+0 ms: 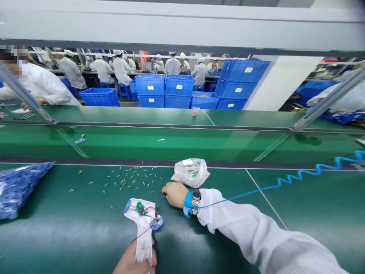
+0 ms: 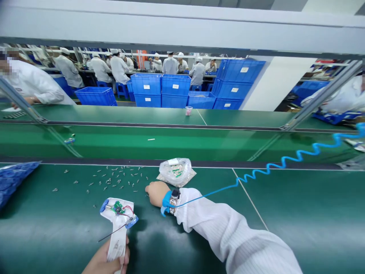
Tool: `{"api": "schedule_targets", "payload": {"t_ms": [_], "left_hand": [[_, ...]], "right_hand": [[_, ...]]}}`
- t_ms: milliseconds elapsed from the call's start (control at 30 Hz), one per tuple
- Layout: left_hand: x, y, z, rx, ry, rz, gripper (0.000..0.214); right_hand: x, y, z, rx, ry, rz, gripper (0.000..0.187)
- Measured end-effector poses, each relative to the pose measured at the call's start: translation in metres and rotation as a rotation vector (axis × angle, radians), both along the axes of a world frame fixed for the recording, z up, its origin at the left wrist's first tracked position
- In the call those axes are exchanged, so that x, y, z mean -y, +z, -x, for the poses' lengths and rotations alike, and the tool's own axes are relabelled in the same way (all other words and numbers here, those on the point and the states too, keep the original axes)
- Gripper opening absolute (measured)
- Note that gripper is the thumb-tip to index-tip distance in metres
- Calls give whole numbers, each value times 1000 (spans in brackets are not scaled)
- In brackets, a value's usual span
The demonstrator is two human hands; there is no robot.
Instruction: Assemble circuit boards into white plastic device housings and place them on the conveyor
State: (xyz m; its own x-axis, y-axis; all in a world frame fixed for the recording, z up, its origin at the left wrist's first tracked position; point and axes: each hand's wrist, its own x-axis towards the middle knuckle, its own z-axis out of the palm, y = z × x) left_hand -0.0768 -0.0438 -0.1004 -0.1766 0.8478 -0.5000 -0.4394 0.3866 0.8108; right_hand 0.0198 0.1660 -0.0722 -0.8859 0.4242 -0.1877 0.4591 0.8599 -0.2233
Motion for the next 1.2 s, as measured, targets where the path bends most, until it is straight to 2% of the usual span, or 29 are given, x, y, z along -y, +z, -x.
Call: {"api": "schedule_targets", "payload": {"t_ms": [300, 533, 767, 867, 1033, 1200], "left_hand": [[-7, 3, -6, 17, 82, 0, 37], [-16, 11, -12, 28, 185, -6, 37], [-34, 28, -14, 53, 259, -20, 36], [-41, 31, -15, 59, 294, -32, 37], [-55, 38, -25, 100, 374, -67, 40], [-73, 53, -40, 165, 416, -139, 38]], "right_hand": [[0, -9, 3, -60, 73, 24, 19], [-3, -10, 1, -11, 10, 89, 10], [-6, -13, -13, -33, -79, 186, 20], [-2, -4, -17, -105, -104, 253, 29], [15, 29, -26, -281, -161, 368, 31], [39, 50, -39, -545, -220, 631, 23]]}}
